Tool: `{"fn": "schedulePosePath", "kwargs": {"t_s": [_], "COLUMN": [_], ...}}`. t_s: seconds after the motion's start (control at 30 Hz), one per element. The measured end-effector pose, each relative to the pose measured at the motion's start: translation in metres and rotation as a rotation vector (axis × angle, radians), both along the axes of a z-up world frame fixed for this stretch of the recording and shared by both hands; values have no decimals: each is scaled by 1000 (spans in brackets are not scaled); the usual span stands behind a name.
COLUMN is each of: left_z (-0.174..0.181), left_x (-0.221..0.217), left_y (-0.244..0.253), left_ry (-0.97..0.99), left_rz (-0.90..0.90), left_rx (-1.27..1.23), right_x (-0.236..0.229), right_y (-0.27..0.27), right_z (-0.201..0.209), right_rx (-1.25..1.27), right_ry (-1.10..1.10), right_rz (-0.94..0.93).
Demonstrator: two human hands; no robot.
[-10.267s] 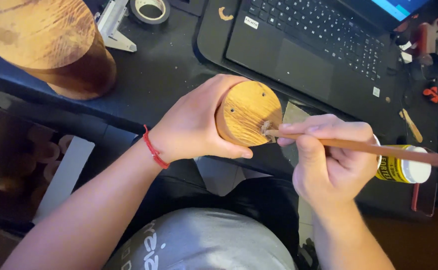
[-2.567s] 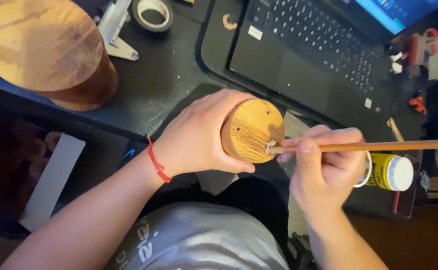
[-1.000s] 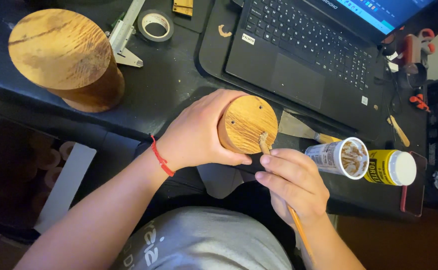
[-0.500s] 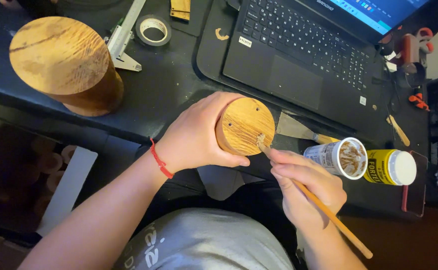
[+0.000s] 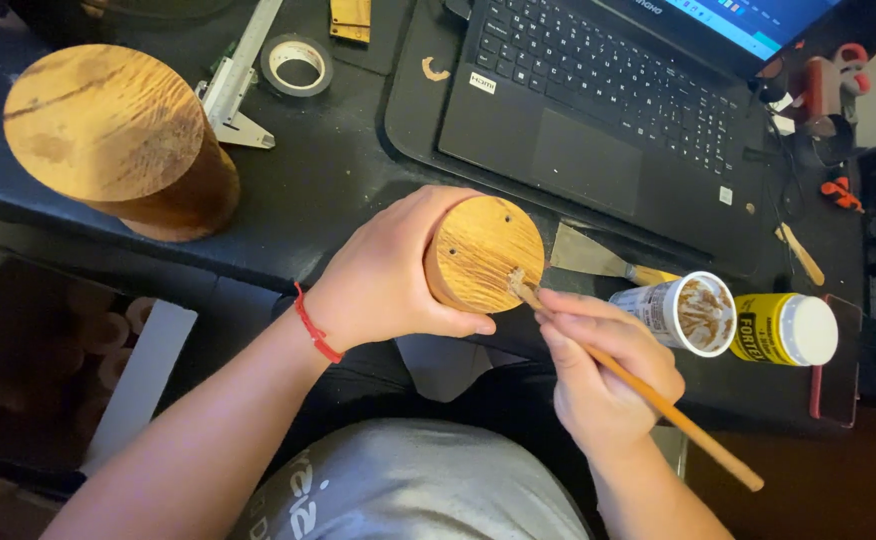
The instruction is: The person holds a cylindrical wooden object and uses a small brush to apply a brown paste into small holes on its flat top surface. The paste is taken from a small white cup on the table. The person repeatedly dips the brush and carefully fills the holes.
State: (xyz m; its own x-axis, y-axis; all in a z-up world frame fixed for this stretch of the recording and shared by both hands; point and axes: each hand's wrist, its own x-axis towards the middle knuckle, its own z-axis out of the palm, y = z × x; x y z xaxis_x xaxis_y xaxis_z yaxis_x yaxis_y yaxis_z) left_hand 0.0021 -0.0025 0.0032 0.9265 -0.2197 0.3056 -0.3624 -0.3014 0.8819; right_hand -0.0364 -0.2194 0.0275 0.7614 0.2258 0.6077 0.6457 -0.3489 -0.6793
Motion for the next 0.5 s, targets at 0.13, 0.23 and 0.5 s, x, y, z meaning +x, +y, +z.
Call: {"fn": "schedulePosePath", "kwargs": {"t_s": [0.13, 0.23, 0.5], "left_z": [2, 2, 2], "left_x": [-1, 0, 1], "left_y": [1, 1, -1], "left_ry": [52, 30, 26], "left_rz": [-1, -12, -10], "left_rx": [33, 15, 26], "right_x": [4, 10, 14], "right_y": [-10, -15, -9], "right_z": [-11, -20, -17], "right_rx": [93, 417, 435], "right_ry": [97, 256, 273], "right_rz": [-2, 154, 98]}}
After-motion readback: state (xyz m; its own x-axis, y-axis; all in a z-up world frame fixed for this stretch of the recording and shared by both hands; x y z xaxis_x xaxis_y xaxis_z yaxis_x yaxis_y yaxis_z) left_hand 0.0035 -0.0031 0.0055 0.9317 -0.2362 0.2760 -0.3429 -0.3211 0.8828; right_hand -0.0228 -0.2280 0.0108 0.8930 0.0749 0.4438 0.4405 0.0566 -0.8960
